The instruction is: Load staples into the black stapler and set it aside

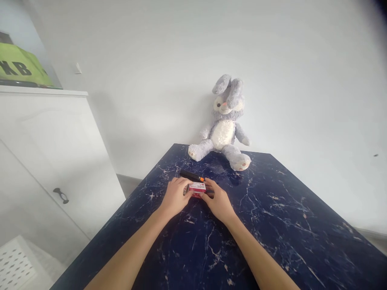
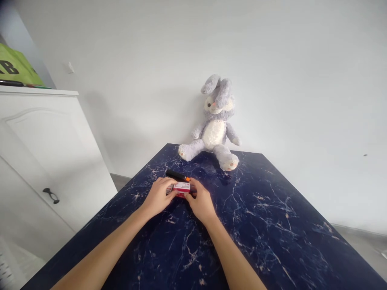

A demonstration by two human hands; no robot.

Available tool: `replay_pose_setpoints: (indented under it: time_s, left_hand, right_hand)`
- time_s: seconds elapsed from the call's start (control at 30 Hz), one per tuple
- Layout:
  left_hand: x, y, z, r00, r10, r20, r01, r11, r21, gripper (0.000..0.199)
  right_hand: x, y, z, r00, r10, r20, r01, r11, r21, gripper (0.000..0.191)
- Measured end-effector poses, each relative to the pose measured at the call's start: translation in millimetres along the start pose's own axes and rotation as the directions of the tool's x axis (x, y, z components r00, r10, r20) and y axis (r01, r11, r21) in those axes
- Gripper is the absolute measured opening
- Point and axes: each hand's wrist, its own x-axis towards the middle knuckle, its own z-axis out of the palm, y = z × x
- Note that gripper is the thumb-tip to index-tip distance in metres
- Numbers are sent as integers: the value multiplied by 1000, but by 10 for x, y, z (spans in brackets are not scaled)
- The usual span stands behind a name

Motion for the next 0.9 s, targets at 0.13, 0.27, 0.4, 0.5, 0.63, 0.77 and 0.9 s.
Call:
replay_pose_setpoints:
  time_s: [0.13,0.27,0.4,0.5,0.63,0.77,0.9]
  left_hand:
    - [29,-46,-30,999,-21,-30,18,995,-95,22]
    - [37,-107,-32,992,-98,-77,79,973,-218,22]
    - [42,-159,-43,977,-189,-102,148,936,-318,24]
    - [47,-174,-54,969,-224,-103,174,918,-357,26]
    - [50,-170,-64,968,-233,-90,186,914,-361,27]
    - [43,-159,-69,981,-182,-67,155,945,-289,26]
    - [23,-148,-45,995,-94,-34,88,985,-149,19]
  right_hand:
    - [-20,23,18,1000,18,12,-17,997,-71,58]
    - [-20,24,17,1000,21,19,-19,992,-122,58]
    - [-19,-15,-10,999,13,36,-7,989,-148,35]
    - [-25,-50,-21,999,1,44,6,986,-165,25]
    - [-33,-66,-23,999,8,35,-2,983,-182,28]
    - [-48,-56,-24,999,7,36,1,972,-233,32]
    - [-77,-54,-6,999,18,45,-5,960,-279,37]
